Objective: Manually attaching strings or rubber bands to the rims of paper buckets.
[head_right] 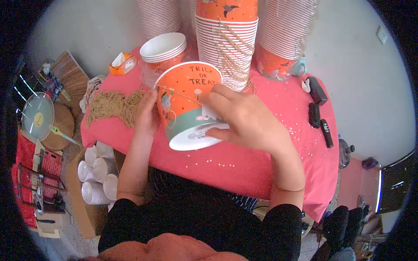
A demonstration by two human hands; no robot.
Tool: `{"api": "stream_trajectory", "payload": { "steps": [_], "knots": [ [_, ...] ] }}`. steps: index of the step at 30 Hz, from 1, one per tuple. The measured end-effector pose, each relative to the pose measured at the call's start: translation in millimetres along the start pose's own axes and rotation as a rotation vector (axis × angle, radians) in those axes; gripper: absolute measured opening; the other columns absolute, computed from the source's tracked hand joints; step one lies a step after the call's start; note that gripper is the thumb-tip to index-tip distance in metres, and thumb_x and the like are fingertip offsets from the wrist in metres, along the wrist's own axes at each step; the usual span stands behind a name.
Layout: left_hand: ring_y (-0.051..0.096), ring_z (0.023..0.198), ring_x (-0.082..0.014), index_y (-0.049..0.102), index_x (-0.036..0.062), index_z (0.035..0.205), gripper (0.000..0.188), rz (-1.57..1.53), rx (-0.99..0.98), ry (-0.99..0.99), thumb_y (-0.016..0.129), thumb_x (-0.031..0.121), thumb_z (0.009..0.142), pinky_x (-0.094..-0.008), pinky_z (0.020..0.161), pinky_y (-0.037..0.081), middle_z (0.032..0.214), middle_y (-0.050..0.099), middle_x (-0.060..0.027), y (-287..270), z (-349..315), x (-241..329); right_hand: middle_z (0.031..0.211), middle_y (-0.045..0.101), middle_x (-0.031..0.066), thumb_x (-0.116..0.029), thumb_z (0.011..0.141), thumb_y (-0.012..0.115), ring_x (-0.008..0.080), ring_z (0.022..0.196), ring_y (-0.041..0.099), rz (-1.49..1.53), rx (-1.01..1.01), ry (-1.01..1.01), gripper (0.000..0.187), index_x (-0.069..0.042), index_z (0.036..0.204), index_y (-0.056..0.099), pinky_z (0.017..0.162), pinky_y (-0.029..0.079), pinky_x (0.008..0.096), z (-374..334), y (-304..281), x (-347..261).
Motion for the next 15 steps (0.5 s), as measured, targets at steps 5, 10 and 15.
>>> {"api": "stream_trajectory", "payload": {
  "steps": [5,10,15],
  "knots": [
    [0.062,0.103,-0.0165,0.058,0.0021,0.119,0.034,-0.016,-0.178,-0.268,0.052,0.028,0.098,-0.032,0.09,0.048,0.117,0.064,-0.0078,20,16,-9,0.087,0.059,0.0056,-0.005,0.068,0.078,0.0164,0.068,0.056,0.039,0.156,-0.071,0.035,-0.005,0.101,0.066,0.053,0.045,0.0274,6,-15,6],
    [0.059,0.082,-0.011,0.061,0.0044,0.103,0.023,0.494,-0.131,-0.032,0.053,0.025,0.098,-0.0282,0.08,0.048,0.088,0.062,-0.0014,-6,35,-53,0.079,0.057,0.0005,-0.011,0.079,0.073,0.0094,0.072,0.056,-0.02,0.366,0.059,0.026,-0.004,0.102,0.064,0.061,0.044,0.0236,17,-74,8],
    [0.057,0.076,-0.0084,0.059,0.0013,0.101,0.01,0.438,-0.256,-0.09,0.058,0.008,0.094,-0.023,0.071,0.048,0.085,0.06,-0.0007,-14,26,-73,0.101,0.065,0.0012,-0.025,0.09,0.065,0.0088,0.094,0.058,0.073,0.943,0.129,0.032,-0.003,0.113,0.064,0.082,0.044,0.0215,21,-171,42]
  ]
}}
Point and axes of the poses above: each hand's wrist, its own z-axis towards the middle knuckle, its own y-axis out of the palm, x = y × z, the point moved 3 cm from there along z, towards the middle knuckle
